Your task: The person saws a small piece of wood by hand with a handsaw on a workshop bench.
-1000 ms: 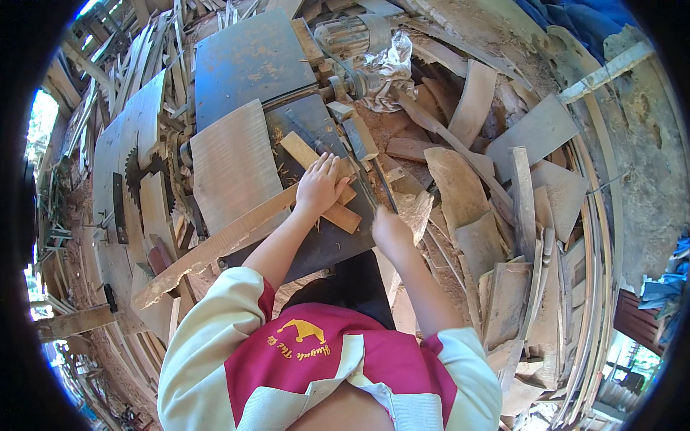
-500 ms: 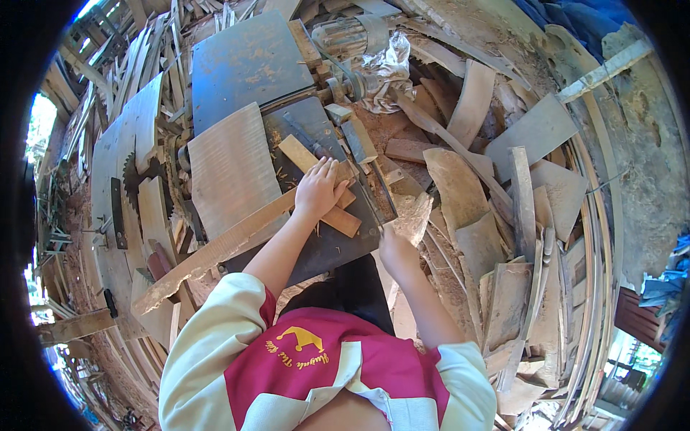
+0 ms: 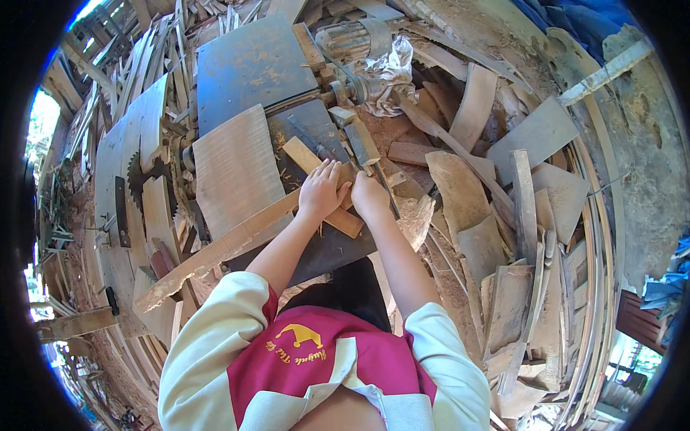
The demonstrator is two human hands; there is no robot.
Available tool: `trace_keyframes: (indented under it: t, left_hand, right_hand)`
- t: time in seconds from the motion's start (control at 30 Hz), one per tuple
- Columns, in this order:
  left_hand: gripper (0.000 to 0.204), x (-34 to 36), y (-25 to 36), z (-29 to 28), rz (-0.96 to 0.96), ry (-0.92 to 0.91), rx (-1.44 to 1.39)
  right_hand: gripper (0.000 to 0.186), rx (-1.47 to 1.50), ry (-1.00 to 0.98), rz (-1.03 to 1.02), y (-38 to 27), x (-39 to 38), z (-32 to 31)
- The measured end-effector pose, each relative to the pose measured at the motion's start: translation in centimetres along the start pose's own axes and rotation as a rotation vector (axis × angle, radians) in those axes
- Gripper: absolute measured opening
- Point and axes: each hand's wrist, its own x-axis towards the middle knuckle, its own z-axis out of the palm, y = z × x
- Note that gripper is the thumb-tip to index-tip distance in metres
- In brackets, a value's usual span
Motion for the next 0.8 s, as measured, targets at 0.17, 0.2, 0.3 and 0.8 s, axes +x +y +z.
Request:
trace_keyframes:
  t: [0.17, 0.2, 0.3, 0.8]
  left_hand:
    - [0.051, 0.0, 0.1, 0.2, -0.008, -0.006, -0.025]
    - [0.051, -0.2, -0.1, 0.0, -0.015, -0.008, -0.022]
    - [0.051, -0.4, -0.2, 0.0, -0.017, -0.006, -0.019]
    - [0.050, 0.0, 0.2, 0.2, 0.017, 0.011, -0.014]
  right_hand:
    - [0.021, -0.018, -0.050, 0.057, 2.1, -3.9, 0.1]
    - [0.021, -0.023, -0.088, 0.065, 2.2, -6.0, -0.5]
    - [0.020, -0.057, -0.143, 0.127, 3.0, -11.2, -2.5]
    - [0.018, 0.008, -0.024, -0.035, 0.9, 0.1, -0.6]
